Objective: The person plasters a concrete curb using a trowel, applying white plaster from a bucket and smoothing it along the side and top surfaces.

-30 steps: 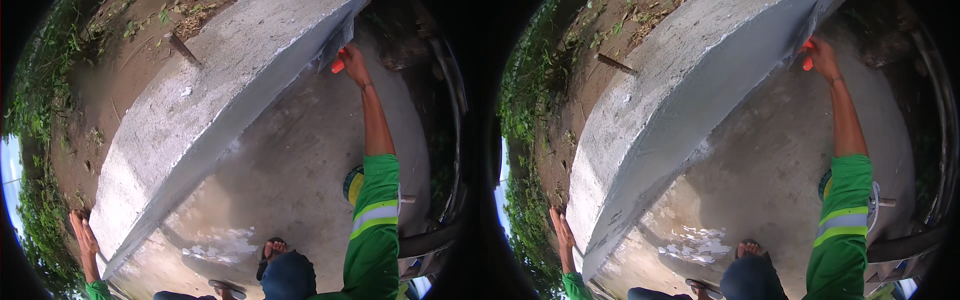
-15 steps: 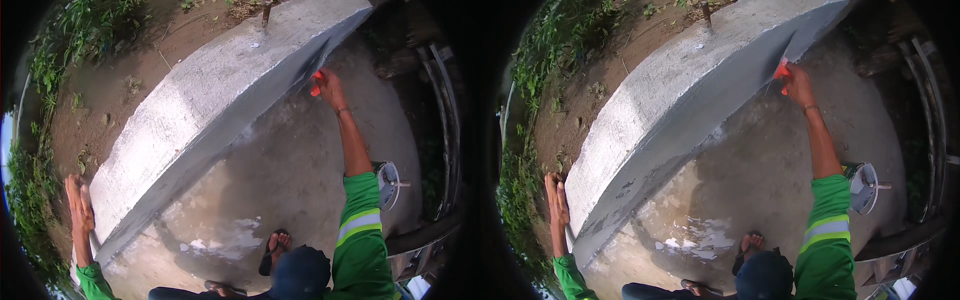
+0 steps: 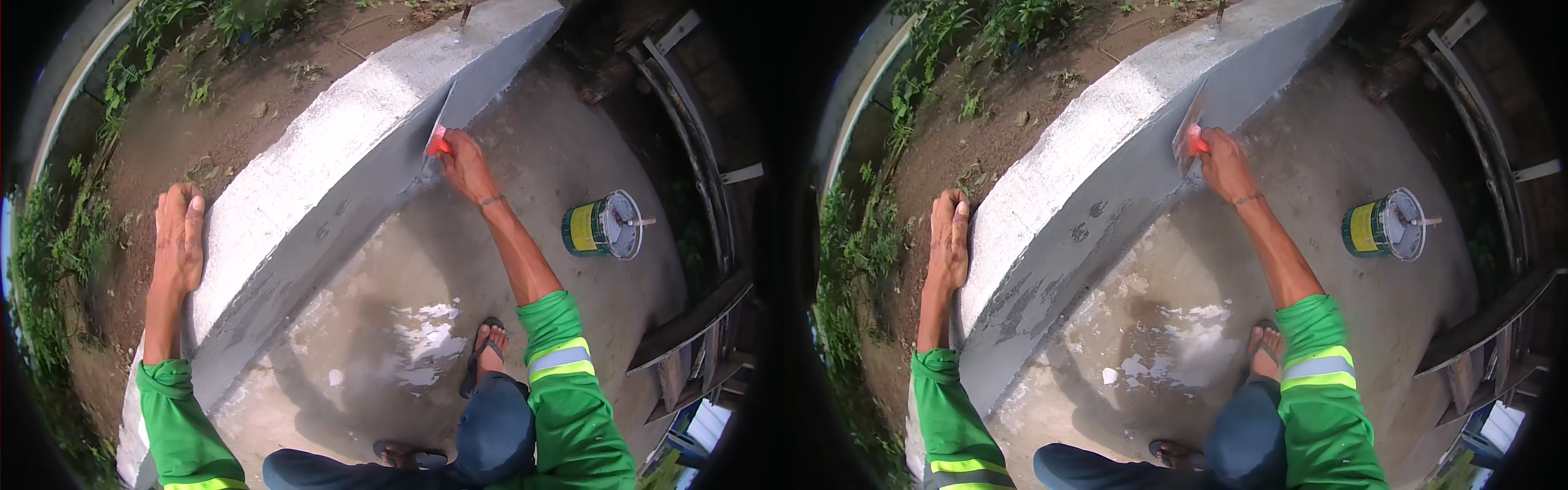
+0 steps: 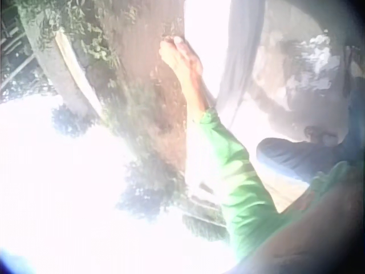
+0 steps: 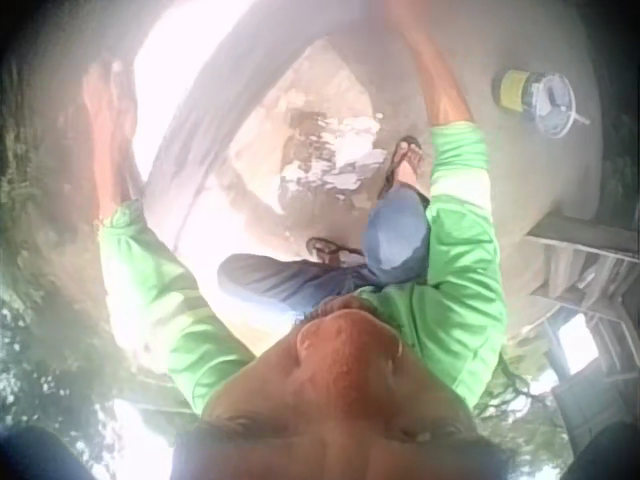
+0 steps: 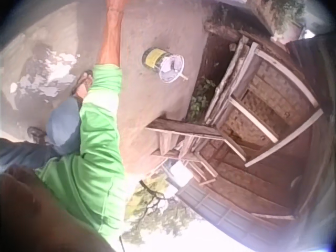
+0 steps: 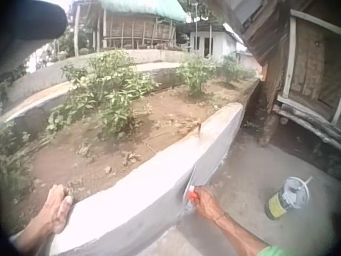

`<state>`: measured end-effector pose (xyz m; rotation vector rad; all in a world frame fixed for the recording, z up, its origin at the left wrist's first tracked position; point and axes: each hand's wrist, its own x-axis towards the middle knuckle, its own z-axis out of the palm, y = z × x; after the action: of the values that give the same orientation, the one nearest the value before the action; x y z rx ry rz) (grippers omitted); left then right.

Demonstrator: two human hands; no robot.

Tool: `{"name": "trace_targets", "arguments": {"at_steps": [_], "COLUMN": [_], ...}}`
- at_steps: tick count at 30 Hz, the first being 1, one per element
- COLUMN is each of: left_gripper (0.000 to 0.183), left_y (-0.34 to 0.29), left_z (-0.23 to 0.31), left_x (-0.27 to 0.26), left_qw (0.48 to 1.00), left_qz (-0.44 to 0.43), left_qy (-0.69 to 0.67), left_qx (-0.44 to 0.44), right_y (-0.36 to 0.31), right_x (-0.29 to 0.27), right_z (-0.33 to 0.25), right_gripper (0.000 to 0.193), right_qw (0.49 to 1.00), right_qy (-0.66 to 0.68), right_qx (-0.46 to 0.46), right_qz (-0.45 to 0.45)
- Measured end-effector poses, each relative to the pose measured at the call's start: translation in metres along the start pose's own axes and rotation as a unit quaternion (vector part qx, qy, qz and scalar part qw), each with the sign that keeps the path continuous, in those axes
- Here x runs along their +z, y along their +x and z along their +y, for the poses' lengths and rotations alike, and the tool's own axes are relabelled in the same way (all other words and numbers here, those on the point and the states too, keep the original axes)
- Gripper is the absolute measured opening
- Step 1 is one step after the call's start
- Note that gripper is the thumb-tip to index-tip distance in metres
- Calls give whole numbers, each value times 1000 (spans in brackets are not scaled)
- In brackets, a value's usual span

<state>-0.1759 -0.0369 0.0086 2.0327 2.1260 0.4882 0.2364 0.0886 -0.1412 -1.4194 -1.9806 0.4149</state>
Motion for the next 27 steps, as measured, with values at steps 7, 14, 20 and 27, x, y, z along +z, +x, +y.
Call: {"name": "trace_targets", "arguments": {"at_steps": [7,14,20,27], "left_gripper": [35,33,33,39], "left_y": [-1,-3,-2,3], "left_z": [-13,-14,-11,-4], "left_x": [1,4,-7,1], "left_qw": [998,997,998,999], "left_qz": [30,35,29,17], "left_qy": [-42,-46,-38,-37], "left_qx": [44,51,38,17], "right_y": [-72,-130,-59,57], "right_x": [47,76,-48,-143], "right_z": [-135,-196,-112,70], "right_gripper": [21,19,26,30], "right_qw": [999,989,997,989], "right_qy": [30,114,39,-25], "right_qx": [24,-55,66,147], "right_qz": [-22,-74,-22,14]}}
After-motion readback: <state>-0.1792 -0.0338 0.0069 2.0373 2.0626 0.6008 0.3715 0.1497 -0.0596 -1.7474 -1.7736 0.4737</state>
